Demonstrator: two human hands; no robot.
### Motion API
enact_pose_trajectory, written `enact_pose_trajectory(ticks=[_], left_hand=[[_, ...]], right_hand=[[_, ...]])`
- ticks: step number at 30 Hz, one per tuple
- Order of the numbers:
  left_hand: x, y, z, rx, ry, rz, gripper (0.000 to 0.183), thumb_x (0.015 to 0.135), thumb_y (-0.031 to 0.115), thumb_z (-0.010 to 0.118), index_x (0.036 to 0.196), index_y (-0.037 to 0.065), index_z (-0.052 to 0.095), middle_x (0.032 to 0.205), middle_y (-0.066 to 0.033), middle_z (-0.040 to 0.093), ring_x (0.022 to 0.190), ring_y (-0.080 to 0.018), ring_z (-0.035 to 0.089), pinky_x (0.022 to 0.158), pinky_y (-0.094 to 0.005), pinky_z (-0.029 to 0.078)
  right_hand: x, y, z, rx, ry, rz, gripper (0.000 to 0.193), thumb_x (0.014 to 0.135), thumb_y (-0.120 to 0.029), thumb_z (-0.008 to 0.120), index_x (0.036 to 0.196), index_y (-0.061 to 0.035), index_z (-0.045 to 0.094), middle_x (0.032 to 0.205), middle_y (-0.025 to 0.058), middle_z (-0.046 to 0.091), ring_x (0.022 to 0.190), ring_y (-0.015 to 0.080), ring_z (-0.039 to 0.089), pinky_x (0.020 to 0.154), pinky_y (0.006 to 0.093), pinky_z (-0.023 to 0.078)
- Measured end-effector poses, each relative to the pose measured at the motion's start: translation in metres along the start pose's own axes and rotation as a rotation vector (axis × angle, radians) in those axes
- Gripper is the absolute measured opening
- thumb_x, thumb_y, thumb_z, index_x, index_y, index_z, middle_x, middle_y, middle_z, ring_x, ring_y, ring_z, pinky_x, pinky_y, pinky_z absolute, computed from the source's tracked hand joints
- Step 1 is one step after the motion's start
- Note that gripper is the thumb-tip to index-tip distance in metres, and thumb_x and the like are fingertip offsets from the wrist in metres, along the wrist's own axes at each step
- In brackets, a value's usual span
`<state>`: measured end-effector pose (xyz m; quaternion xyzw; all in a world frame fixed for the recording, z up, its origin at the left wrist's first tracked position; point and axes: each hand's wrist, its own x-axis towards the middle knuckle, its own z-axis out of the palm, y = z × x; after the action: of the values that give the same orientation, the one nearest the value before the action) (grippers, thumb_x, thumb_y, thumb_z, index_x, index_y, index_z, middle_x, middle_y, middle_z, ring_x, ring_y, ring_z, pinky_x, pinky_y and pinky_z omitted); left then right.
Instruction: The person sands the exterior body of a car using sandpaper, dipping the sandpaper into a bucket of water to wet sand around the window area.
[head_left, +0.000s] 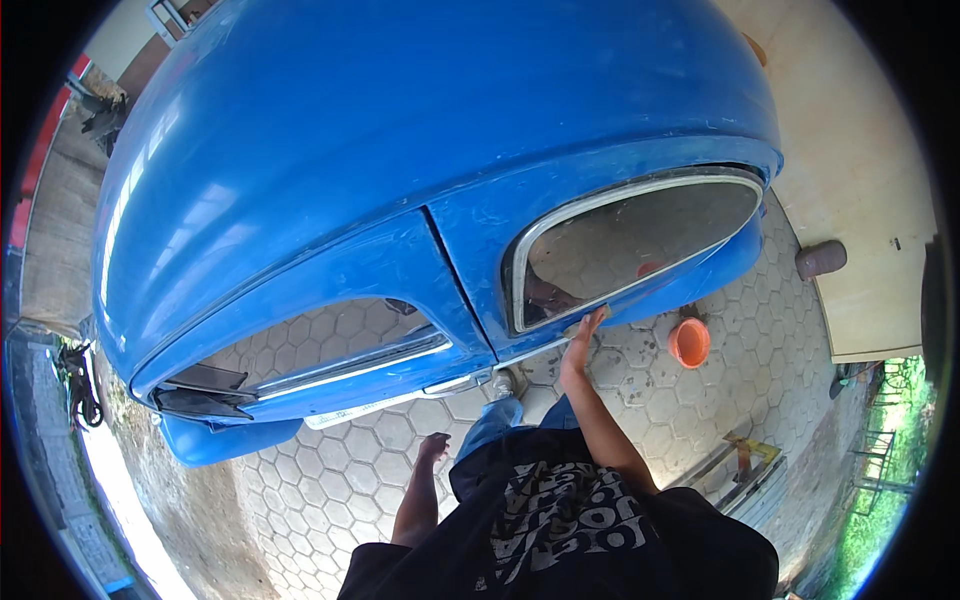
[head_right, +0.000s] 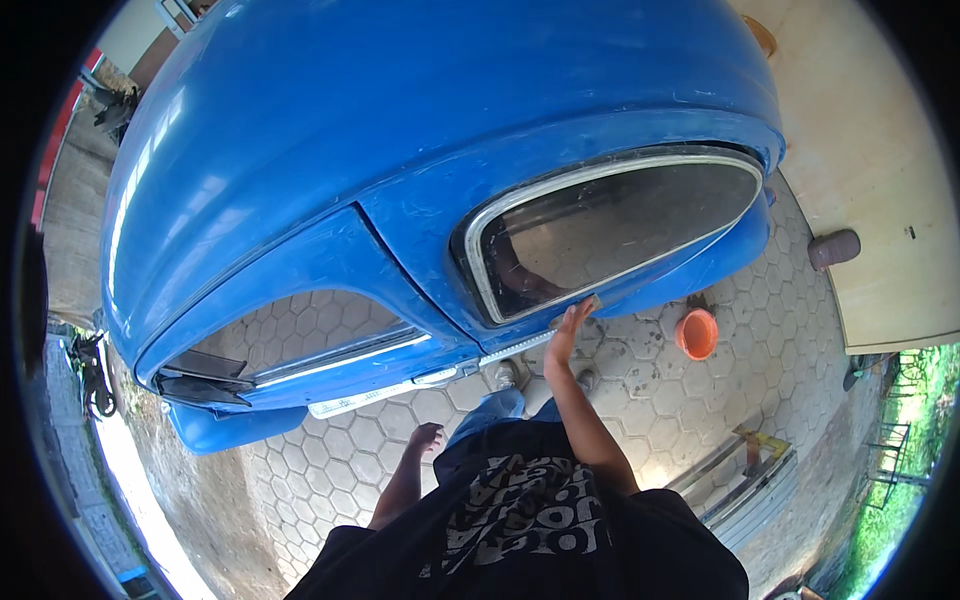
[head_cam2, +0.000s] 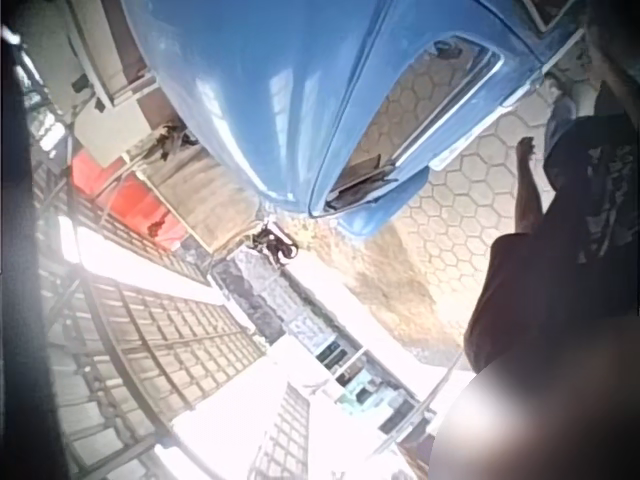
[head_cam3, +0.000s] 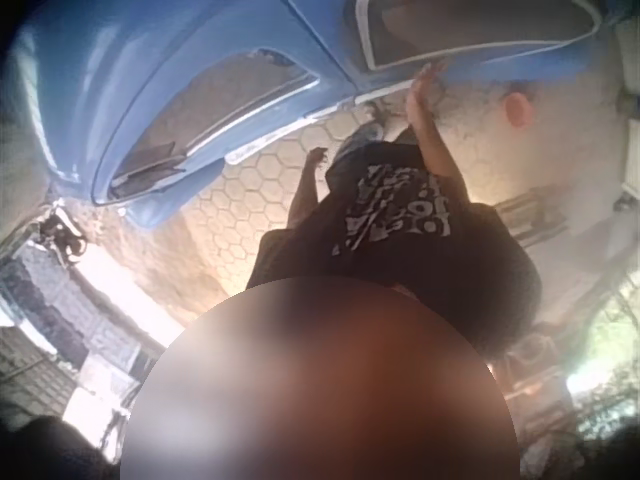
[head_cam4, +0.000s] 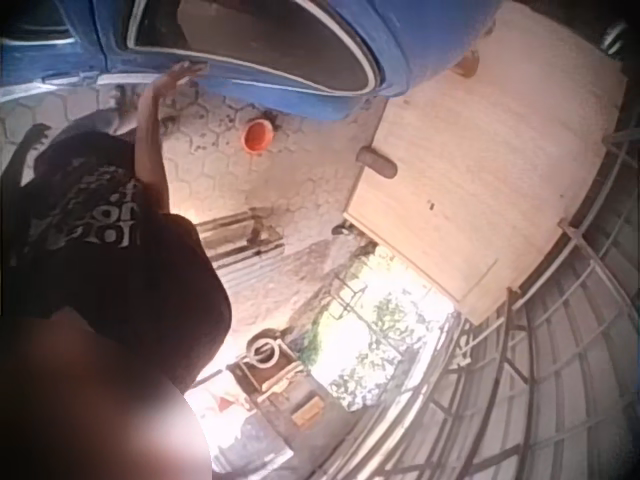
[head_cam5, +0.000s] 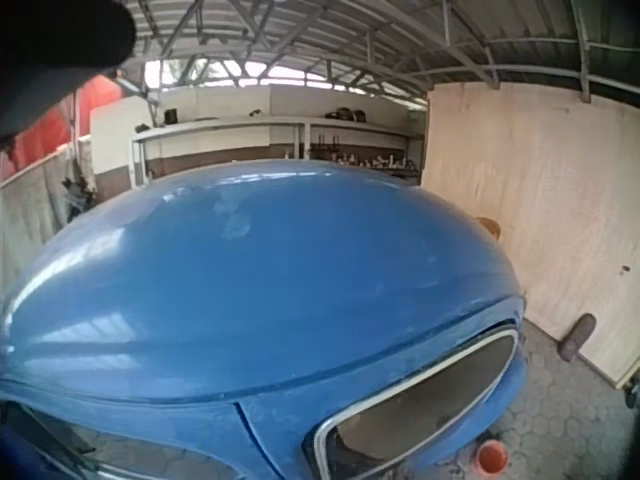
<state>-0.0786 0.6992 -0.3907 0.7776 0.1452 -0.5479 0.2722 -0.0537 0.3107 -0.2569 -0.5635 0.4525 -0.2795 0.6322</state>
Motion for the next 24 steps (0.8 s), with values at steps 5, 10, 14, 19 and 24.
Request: enact_pose_trajectory(ticks=[5,10,14,19,24], left_hand=[[-0.019,0.010,0.001,-0.291,0.143,0.217,0.034,0.092,0.025,0.044,0.114,0.009,0.065,0.088,-0.0103,0.069,0.071,-0.0163,0.064,0.058,-0.0294,0.050],[-0.019,-0.039,0.012,-0.311,0.137,0.062,0.036,0.090,0.027,0.047,0.117,0.010,0.064,0.092,-0.0116,0.069,0.073,-0.0184,0.065,0.060,-0.0329,0.052],[-0.018,-0.065,0.020,-0.188,0.004,-0.058,0.040,0.090,0.033,0.046,0.121,0.013,0.062,0.102,-0.0102,0.068,0.076,-0.0203,0.066,0.060,-0.0356,0.052],[-0.026,-0.069,0.017,-0.322,0.079,-0.019,0.036,0.090,0.033,0.051,0.116,0.013,0.064,0.096,-0.0092,0.068,0.071,-0.0186,0.065,0.056,-0.0317,0.050],[-0.034,-0.080,0.009,-0.473,0.198,0.050,0.036,0.090,0.032,0.050,0.116,0.013,0.064,0.090,-0.0086,0.067,0.067,-0.0179,0.063,0.053,-0.0311,0.048]], right_hand=[[0.036,0.003,-0.017,0.040,0.151,-0.009,0.069,0.101,-0.045,0.029,0.151,-0.0108,-0.004,0.158,0.0090,-0.010,0.145,0.0232,-0.008,0.116,0.0369,-0.002],[-0.023,-0.012,-0.002,0.048,-0.048,0.130,0.066,0.101,-0.044,0.029,0.151,-0.0124,-0.001,0.158,0.0095,-0.006,0.145,0.0250,-0.001,0.116,0.0367,0.008],[0.000,0.018,-0.009,0.135,0.079,0.006,0.061,0.101,-0.041,0.031,0.152,-0.0164,0.008,0.156,0.0122,0.012,0.142,0.0301,0.017,0.114,0.0396,0.018],[0.022,0.002,-0.006,0.216,0.226,0.044,0.057,0.100,-0.042,0.030,0.151,-0.0224,0.011,0.155,0.0099,0.017,0.138,0.0313,0.027,0.110,0.0449,0.023],[0.020,-0.027,0.009,0.377,0.225,0.391,0.061,0.097,-0.047,0.034,0.150,-0.0336,0.006,0.155,0.0010,0.017,0.136,0.0289,0.028,0.103,0.0555,0.027]])
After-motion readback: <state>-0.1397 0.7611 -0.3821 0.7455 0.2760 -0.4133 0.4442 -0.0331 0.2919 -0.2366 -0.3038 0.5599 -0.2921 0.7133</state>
